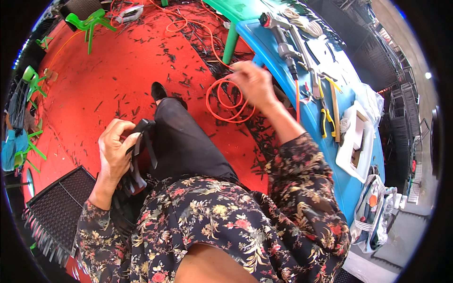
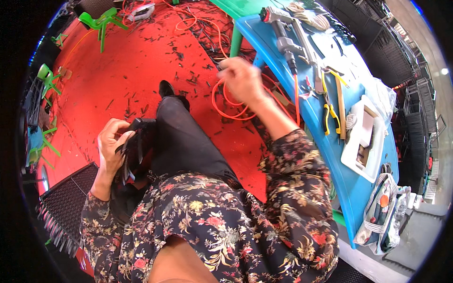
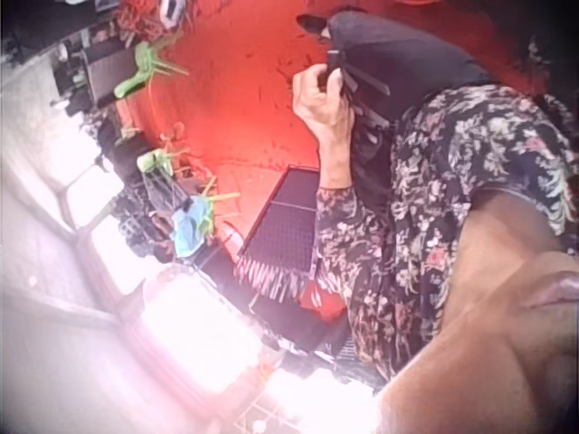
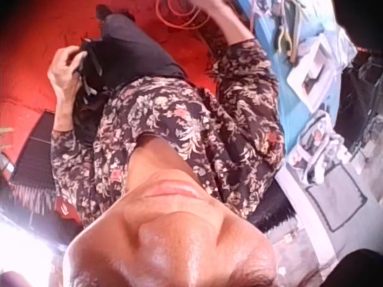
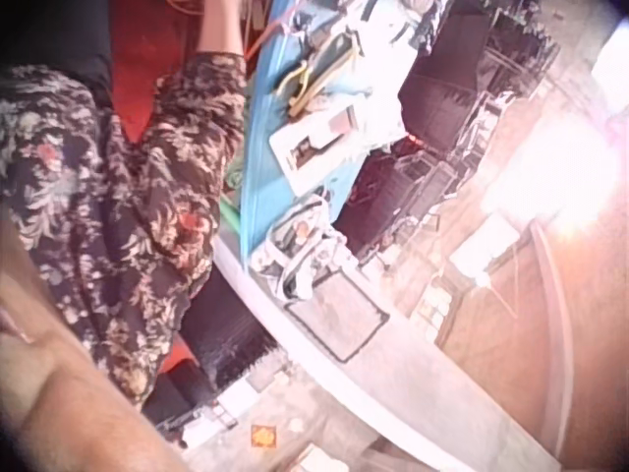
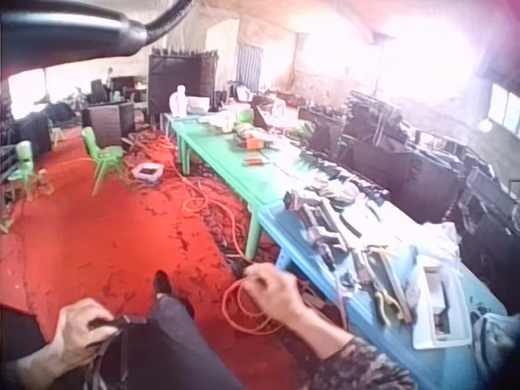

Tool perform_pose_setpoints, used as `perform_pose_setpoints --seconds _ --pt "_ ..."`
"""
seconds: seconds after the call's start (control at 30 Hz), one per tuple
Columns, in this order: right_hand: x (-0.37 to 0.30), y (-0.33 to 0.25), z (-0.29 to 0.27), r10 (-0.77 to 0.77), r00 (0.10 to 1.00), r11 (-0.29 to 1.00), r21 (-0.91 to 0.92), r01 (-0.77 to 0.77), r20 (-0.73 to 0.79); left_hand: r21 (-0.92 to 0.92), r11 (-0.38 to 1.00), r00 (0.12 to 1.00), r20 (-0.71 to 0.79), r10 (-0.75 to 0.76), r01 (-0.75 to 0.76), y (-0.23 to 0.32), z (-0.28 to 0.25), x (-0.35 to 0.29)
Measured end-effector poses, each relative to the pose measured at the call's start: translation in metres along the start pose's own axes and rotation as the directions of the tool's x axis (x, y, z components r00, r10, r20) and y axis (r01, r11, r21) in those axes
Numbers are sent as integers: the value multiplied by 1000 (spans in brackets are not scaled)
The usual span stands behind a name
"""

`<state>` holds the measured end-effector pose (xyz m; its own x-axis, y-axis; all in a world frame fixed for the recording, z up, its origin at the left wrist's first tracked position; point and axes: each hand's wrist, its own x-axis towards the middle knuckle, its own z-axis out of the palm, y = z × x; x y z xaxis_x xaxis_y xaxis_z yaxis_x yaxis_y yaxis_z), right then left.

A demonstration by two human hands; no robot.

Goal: The person weaves black plastic strips onto a metal chair frame. They pull the strips through the mesh, tie knots to secure the ends, and use a metal tool to push the strips into place before standing up to work on a larger section of the chair with another person.

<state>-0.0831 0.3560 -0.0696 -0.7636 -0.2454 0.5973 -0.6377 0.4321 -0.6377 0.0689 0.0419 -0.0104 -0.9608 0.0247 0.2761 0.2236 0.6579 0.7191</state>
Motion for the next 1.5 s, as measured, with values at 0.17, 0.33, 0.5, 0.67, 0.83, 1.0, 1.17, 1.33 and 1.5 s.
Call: perform_pose_setpoints --seconds 0.17,0.33,0.5,0.67,0.83,1.0,1.17,1.33,1.5 --pt "-12 85 -118 352 904 804 -416 -424 -242 -6 1000 1000 21 -9 9 3 -4 -2" --pt "-40 126 -200 481 772 416 -666 -619 -416 30 1000 1000 24 3 -3 8 -4 -2" --pt "-36 132 -189 535 752 310 -739 -599 -385 77 997 1000 1 -2 2 12 -7 -7" --pt "-26 166 -182 695 684 209 -848 -488 -222 238 955 983 14 180 -178 4 -10 -3" --pt "-32 247 -213 686 693 3 -951 -309 -223 126 991 999 -7 38 -37 -4 -14 -17" --pt "-22 211 -228 616 727 102 -884 -456 -303 170 978 990 -36 133 -125 -5 -9 -17" --pt "-27 93 -186 548 817 784 -228 -577 -182 148 977 986 -50 160 -151 -12 -8 -14" --pt "-38 -65 -29 186 851 936 176 -306 491 189 976 989 -82 126 -108 2 -13 -19" --pt "-49 -90 19 71 659 782 369 -502 748 222 957 975 -77 210 -189 -3 -6 -11"
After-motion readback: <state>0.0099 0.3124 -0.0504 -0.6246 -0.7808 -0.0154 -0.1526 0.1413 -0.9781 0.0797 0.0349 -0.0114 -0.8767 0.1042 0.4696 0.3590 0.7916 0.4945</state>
